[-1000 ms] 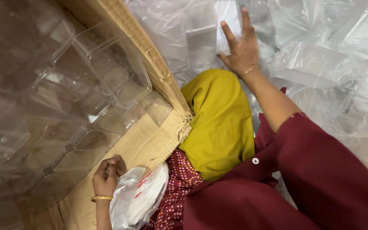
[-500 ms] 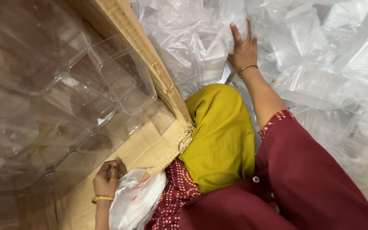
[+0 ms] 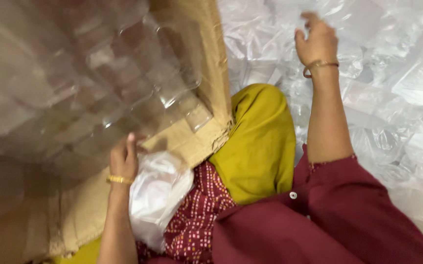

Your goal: The person sits on the floor and packs clear plastic containers into white plastic bags, one container at a time, then places the filled bags into a large cardboard box. They open each bag, insert a container, and set the bagged containers into the box.

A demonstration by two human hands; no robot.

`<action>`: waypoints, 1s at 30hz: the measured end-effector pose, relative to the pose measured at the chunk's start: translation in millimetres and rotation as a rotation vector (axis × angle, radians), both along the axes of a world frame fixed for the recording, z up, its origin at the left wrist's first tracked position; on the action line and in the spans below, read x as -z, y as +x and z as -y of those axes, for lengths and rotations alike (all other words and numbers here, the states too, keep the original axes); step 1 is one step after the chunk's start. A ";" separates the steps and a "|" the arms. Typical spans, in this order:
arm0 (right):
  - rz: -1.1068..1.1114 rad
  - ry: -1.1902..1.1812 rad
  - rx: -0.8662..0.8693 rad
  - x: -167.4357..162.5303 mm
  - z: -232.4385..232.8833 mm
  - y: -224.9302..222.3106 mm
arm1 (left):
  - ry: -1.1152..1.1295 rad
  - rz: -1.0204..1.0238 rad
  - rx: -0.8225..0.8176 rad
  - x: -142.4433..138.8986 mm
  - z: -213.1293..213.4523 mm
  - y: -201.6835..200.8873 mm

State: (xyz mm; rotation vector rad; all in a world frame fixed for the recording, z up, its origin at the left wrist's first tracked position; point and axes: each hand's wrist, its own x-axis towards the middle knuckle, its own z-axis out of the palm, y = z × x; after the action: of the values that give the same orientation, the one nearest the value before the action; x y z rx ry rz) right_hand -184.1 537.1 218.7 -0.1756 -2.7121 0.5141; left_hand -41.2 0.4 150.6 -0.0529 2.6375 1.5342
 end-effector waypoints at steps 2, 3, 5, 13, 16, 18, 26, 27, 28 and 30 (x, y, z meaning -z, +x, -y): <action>-0.337 -0.253 -0.221 -30.9 41.8 24.8 | 0.038 -0.020 -0.037 -21.4 -20.7 -11.4; -0.325 -0.361 -0.255 -43.3 66.3 39.6 | 0.051 -0.038 -0.038 -31.1 -31.1 -17.2; -0.259 -0.691 -0.326 -59.6 120.4 70.4 | 0.107 -0.063 -0.035 -48.3 -51.9 -25.7; 0.551 -1.363 -0.686 -44.1 250.1 128.9 | 0.616 -0.100 -0.016 -83.9 -90.2 -28.3; 0.513 -1.294 -0.661 -21.7 256.8 127.4 | 0.627 -0.145 -0.070 -86.6 -89.1 -26.5; 0.470 -1.227 -0.582 -9.9 255.3 126.1 | 0.621 -0.153 -0.109 -86.6 -87.0 -23.6; 0.266 -0.850 -0.502 -16.1 247.8 134.5 | 0.649 -0.086 0.023 -77.4 -80.9 -14.9; 0.229 -0.773 -0.491 -20.5 249.2 135.9 | 0.630 -0.075 -0.004 -74.4 -81.6 -15.3; 0.191 -0.697 -0.479 -24.4 250.9 136.6 | 0.680 -0.074 -0.002 -71.0 -83.3 -15.6; 0.116 -0.733 -0.503 -29.8 254.4 136.2 | 0.780 -0.071 0.001 -64.2 -87.5 -15.5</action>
State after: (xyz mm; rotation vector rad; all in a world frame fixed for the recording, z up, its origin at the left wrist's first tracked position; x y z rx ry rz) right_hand -48.0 282.7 248.6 0.3105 -2.5283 1.6700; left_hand -56.7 87.8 214.8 0.0592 1.8906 2.4620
